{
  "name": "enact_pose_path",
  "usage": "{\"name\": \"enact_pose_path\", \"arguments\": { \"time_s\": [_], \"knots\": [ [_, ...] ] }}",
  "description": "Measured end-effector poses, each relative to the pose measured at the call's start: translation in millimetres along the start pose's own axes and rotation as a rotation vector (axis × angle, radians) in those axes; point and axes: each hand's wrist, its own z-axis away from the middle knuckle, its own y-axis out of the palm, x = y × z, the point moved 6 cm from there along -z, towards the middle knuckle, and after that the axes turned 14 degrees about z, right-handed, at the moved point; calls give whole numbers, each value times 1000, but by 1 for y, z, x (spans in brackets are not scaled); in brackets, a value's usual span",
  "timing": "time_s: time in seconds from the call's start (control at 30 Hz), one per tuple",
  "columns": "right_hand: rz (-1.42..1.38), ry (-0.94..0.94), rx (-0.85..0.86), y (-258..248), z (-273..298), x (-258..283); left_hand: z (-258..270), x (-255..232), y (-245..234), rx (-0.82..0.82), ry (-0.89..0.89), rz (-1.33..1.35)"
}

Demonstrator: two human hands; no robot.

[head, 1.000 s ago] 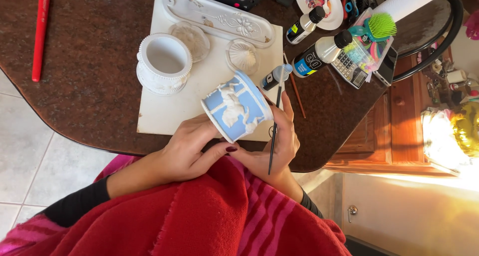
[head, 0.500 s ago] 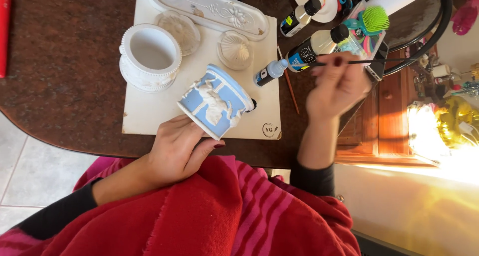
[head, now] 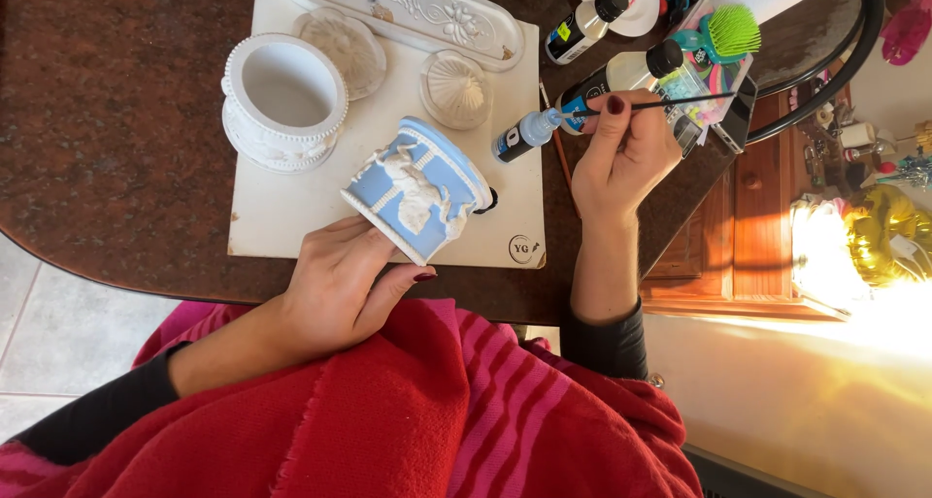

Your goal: Painting a small decorative ceramic cup with blue and white paint.

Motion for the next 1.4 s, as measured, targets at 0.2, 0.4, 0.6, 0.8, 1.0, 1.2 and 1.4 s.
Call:
{"name": "enact_pose_path", "arguments": {
  "time_s": [0.2,0.4,0.6,0.8,1.0,1.2,1.4],
  "knots": [
    [22,37,29,0,-1,-1,0,1,-2,-16,-17,0],
    [-30,37,28,-2,-4,-2,-32,-14,-14,76,25,-40],
    [-213,230,-50,0,6,-33,-97,-46,-29,115,194,7],
    [-577,353,-219,-22,5,-45,-103,-26,-26,126,189,-35],
    [-769,185,-246,-71,-28,30,-91,-25,-31,133,237,44],
    [-511,-45,-84,-87,-58,80,-94,-38,-39,177,161,19],
    [-875,205,-137,-99,-82,75,-93,-30,-37,258,257,-5]
  ]
}}
